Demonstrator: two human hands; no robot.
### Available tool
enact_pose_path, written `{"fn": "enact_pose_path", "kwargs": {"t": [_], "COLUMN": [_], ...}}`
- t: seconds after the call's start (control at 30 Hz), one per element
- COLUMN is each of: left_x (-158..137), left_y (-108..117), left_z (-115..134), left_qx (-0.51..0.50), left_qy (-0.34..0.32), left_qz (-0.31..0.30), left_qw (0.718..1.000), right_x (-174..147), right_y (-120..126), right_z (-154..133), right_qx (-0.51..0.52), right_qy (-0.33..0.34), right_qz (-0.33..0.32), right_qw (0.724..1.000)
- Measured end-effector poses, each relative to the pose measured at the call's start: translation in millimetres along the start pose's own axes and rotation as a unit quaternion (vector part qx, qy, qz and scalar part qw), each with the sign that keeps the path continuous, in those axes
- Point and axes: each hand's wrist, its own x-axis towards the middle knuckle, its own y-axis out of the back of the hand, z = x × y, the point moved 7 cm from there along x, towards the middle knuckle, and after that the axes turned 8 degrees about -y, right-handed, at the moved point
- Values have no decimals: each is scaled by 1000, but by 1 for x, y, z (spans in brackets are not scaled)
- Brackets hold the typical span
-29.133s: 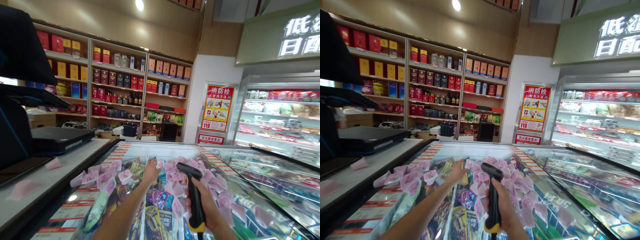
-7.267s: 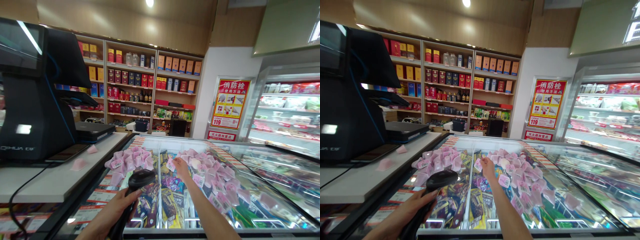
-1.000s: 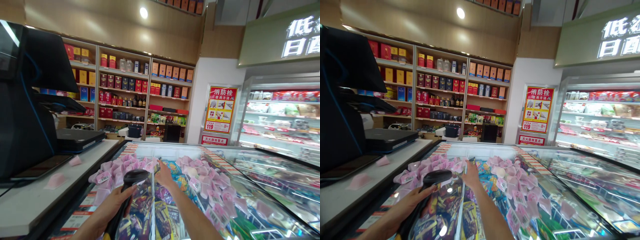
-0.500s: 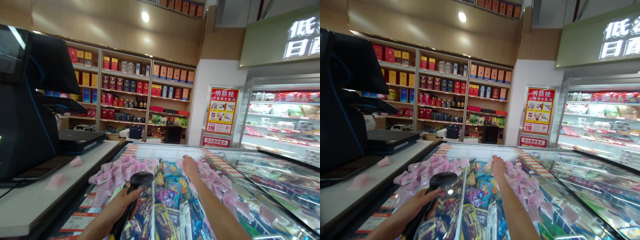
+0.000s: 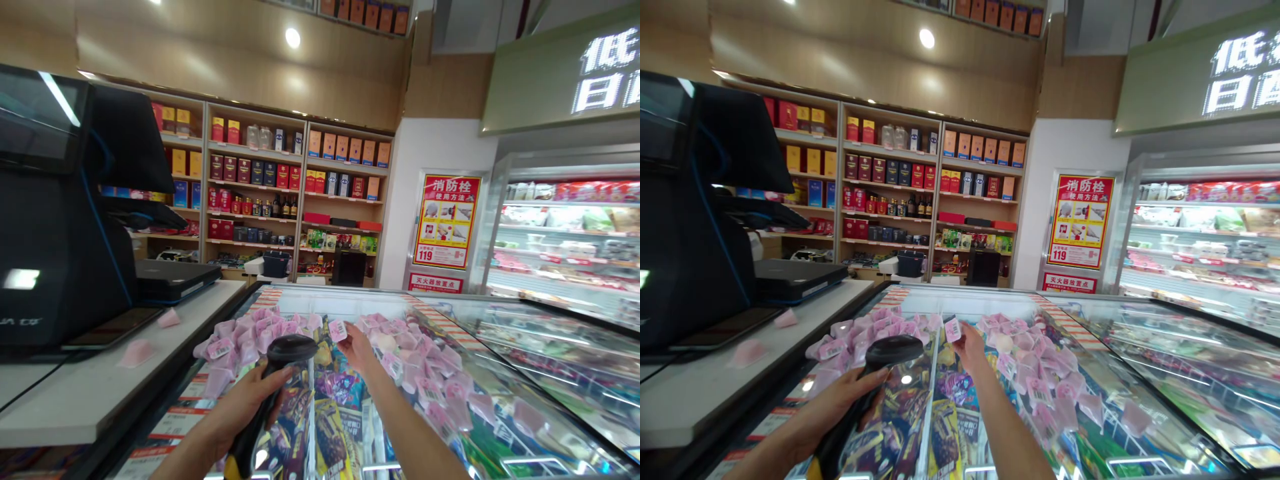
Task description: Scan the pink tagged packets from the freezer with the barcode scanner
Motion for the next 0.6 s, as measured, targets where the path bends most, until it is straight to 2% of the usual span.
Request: {"fn": "enact_pose_path", "kwargs": {"t": [0.17,0.3,0.4,0.5,0.6], "left_x": [0,1,1,1,3], "left_y": [-2,1,7,14,20], "left_z": [-1,-2,-3,-8,-14], "left_qx": [4,12,19,31,59], "left_qy": [8,2,-4,8,21], "left_qz": [-24,-15,10,25,30], "left_qw": [1000,1000,1000,999,998], "right_x": [4,7,13,21,27], "right_y": [4,10,13,7,-12], "right_z": [8,12,11,10,17], "right_qx": [-73,-157,-241,-326,-405], "right_qy": [8,30,63,113,162], "right_qz": [30,77,127,159,144], "right_qw": [997,984,960,925,888]}}
